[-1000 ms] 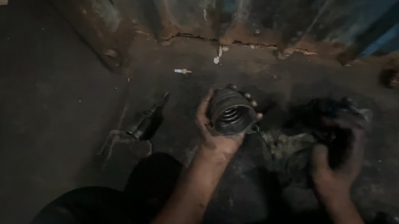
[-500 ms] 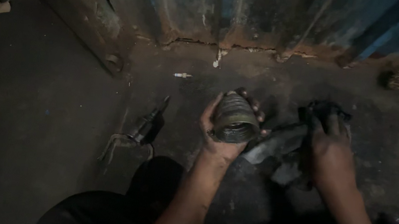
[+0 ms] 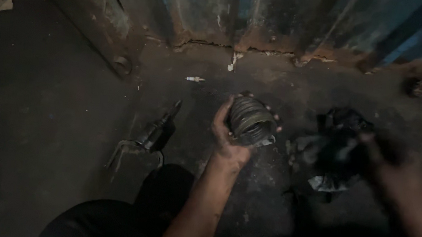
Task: The person wipes a rubber CV boot and a metal component with a cloth.
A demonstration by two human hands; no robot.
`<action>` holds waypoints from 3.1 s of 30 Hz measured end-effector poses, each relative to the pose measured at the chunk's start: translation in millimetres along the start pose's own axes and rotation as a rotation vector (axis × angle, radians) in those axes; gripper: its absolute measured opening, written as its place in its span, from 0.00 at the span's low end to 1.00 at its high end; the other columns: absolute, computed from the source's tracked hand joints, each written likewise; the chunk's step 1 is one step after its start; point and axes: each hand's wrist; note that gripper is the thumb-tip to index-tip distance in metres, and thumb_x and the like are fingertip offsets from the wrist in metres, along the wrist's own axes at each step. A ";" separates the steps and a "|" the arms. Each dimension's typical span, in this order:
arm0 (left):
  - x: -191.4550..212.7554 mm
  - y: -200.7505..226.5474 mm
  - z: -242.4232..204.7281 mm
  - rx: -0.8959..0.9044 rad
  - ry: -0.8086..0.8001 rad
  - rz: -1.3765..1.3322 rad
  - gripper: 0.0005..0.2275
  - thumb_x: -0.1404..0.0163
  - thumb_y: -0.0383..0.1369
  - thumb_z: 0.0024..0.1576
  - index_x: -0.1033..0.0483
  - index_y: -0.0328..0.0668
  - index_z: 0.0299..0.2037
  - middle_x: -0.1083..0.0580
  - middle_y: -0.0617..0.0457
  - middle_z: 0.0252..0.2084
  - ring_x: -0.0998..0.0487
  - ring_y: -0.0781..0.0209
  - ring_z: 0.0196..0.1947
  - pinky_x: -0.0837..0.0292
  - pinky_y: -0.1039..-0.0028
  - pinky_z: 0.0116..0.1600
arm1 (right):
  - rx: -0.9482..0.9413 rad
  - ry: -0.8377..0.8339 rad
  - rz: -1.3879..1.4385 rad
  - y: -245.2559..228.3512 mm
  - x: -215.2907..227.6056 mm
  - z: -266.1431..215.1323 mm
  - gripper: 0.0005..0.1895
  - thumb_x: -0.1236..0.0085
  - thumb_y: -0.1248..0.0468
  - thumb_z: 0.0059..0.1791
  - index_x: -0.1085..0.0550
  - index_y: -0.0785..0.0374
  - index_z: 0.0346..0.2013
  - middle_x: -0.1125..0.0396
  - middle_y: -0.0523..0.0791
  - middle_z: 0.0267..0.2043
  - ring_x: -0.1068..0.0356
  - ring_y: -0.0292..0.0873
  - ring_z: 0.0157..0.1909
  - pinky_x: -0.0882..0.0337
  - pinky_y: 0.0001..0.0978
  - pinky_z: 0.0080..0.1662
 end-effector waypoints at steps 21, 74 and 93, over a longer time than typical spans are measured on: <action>53.3 -43.2 -1.0 -0.094 0.443 0.269 0.13 0.50 0.42 0.62 0.25 0.41 0.47 0.28 0.50 0.43 0.27 0.57 0.47 0.27 0.66 0.52 | 0.879 -0.419 0.219 -72.0 -68.5 -133.8 0.08 0.53 0.68 0.53 0.33 0.64 0.47 0.32 0.55 0.39 0.30 0.64 0.41 0.31 0.49 0.41; -78.4 7.6 -23.5 -0.309 -0.474 1.843 0.32 0.36 0.25 0.37 0.24 0.47 0.58 0.25 0.53 0.59 0.26 0.52 0.62 0.30 0.60 0.66 | 0.271 0.028 0.803 26.0 -31.6 -38.2 0.21 0.55 0.52 0.56 0.29 0.66 0.54 0.31 0.48 0.48 0.29 0.46 0.47 0.29 0.34 0.48; -23.2 -23.8 -23.2 0.632 -0.640 2.027 0.19 0.38 0.33 0.34 0.17 0.35 0.38 0.18 0.41 0.33 0.14 0.48 0.36 0.19 0.59 0.42 | 1.567 -0.662 -0.730 -17.7 6.9 -88.1 0.22 0.39 0.59 0.47 0.24 0.56 0.55 0.25 0.45 0.47 0.28 0.47 0.45 0.30 0.45 0.49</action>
Point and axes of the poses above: each hand's wrist, its own z-axis towards the middle knuckle, its own x-axis out of the back of the hand, y = z × x
